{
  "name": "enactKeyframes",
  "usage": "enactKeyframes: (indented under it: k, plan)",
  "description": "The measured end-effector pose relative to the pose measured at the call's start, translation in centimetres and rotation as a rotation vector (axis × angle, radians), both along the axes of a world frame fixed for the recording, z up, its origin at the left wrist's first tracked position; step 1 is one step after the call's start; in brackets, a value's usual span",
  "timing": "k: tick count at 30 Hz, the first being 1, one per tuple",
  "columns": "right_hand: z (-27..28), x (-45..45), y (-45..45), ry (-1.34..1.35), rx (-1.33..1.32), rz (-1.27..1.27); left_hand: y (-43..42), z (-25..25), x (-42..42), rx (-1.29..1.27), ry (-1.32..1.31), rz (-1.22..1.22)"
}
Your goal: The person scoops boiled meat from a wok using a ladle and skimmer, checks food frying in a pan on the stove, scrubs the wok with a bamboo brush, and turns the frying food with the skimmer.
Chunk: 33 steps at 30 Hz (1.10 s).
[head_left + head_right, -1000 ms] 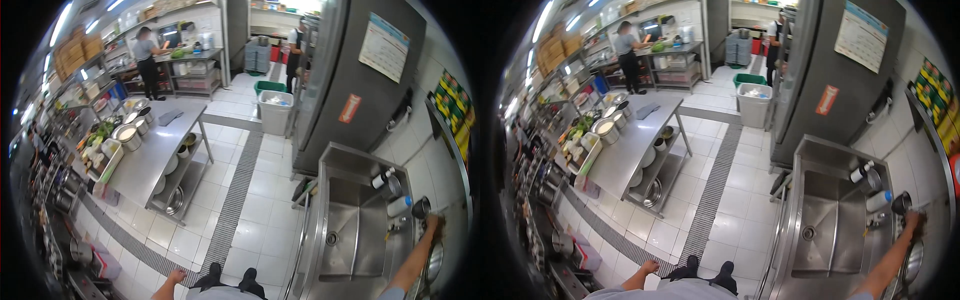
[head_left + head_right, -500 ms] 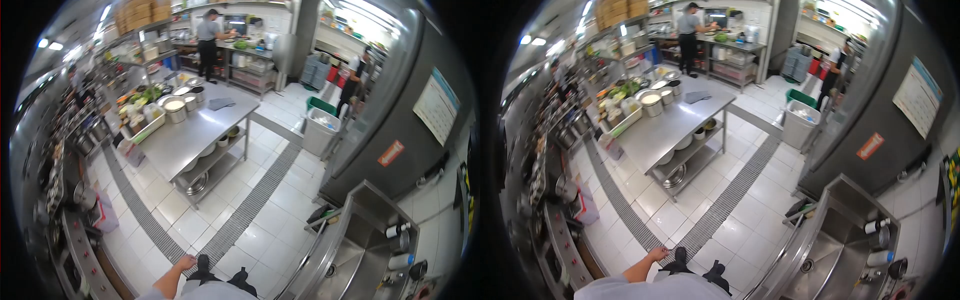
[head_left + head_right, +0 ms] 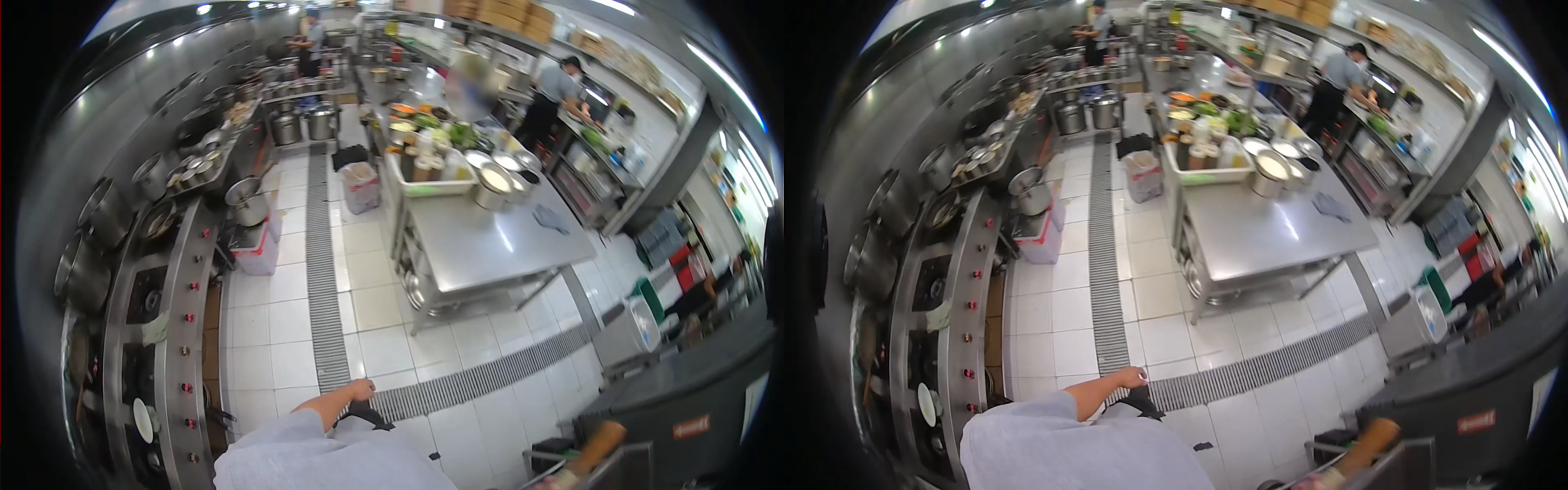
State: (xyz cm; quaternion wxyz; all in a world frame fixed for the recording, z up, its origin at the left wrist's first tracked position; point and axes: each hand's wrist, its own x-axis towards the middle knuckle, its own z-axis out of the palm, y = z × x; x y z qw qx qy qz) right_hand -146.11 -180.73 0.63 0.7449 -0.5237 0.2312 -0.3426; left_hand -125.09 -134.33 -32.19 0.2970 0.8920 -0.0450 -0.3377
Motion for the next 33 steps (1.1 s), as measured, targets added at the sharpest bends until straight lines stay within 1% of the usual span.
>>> enactKeyframes:
  k: [1, 2, 3, 4, 5, 6, 7, 8, 9, 10, 11, 12, 14, 15, 17, 20, 22, 25, 27, 28, 30, 31, 32, 33]
  plan:
    - [0.5, 3.7, 4.3, 0.193, 0.167, 0.239, 1.9, 0.1, 0.2, -0.024, -0.016, 0.064]
    - [0.3, 7.0, 8.0, 0.278, 0.163, 0.319, 3.6, 0.0, 0.2, -0.048, -0.027, 0.129]
    - [-0.7, 9.8, 11.1, 0.366, 0.162, 0.396, 5.6, -1.3, 0.0, -0.063, -0.015, 0.241]
    - [-2.6, 12.1, 12.9, 0.436, 0.145, 0.539, 7.7, -2.6, -0.3, -0.056, -0.01, 0.269]
    - [-5.0, 14.4, 14.7, 0.5, 0.13, 0.677, 9.9, -3.8, -0.4, -0.081, -0.02, 0.275]
    - [-8.3, 16.6, 16.1, 0.498, 0.135, 0.701, 12.2, -4.3, 0.1, -0.103, -0.034, 0.279]
    - [-12.5, 18.5, 16.9, 0.679, 0.055, 0.774, 14.1, -2.4, 0.3, -0.123, -0.004, 0.309]
    - [-16.4, 20.0, 17.4, 0.859, -0.036, 0.842, 16.1, -1.5, 0.7, -0.116, -0.008, 0.328]
    - [-19.8, 20.9, 17.9, 0.857, -0.044, 0.866, 17.8, -0.9, 1.1, -0.143, 0.004, 0.383]
    - [-23.1, 21.6, 18.2, 1.084, -0.324, 0.912, 19.4, -0.3, 1.1, -0.171, 0.019, 0.439]
    - [-26.2, 22.4, 18.7, 1.31, -0.595, 0.97, 21.0, 0.8, 1.5, -0.274, 0.068, 0.565]
    - [-27.9, 23.8, 19.6, 1.43, -0.766, 1.03, 22.5, 0.6, 2.0, -0.271, 0.07, 0.594]
    - [-31.2, 26.9, 21.7, 1.519, -0.892, 1.173, 25.6, 0.0, 3.6, -0.421, -0.094, 0.929]
    - [-32.3, 28.6, 22.9, 1.538, -0.904, 1.233, 27.0, 2.5, 4.8, -0.489, -0.097, 0.976]
    - [-33.9, 32.4, 25.6, 1.559, -0.92, 1.314, 29.5, 7.1, 7.5, -0.466, -0.116, 1.064]
    - [-35.9, 38.2, 30.1, 1.581, -0.934, 1.393, 34.7, 7.4, 10.8, -0.432, -0.161, 1.136]
    - [-36.9, 42.3, 33.0, 1.587, -0.933, 1.416, 37.8, 6.8, 13.1, -0.478, -0.178, 1.239]
    - [-37.9, 49.3, 36.8, 1.575, -0.957, 1.447, 42.7, 2.0, 14.1, -0.351, -0.064, 1.235]
    - [-38.1, 54.1, 39.2, 1.559, -1.001, 1.496, 46.8, -3.4, 12.7, 0.025, 0.16, 1.023]
    - [-37.7, 57.1, 41.1, 1.538, -1.044, 1.526, 48.2, -3.5, 13.1, 0.028, 0.175, 1.005]
    - [-36.9, 63.8, 45.3, 1.449, -1.193, 1.574, 49.4, -3.9, 14.3, -0.069, 0.181, 1.128]
    - [-36.3, 67.6, 48.3, 1.341, -1.301, 1.554, 49.5, -2.4, 15.8, -0.08, 0.196, 1.134]
    - [-34.4, 71.6, 52.0, 1.124, -1.473, 1.374, 49.5, 0.1, 17.6, -0.203, 0.131, 1.267]
    - [-35.8, 75.8, 54.7, 1.004, -1.469, 1.263, 49.7, 3.5, 20.1, -0.325, 0.06, 1.401]
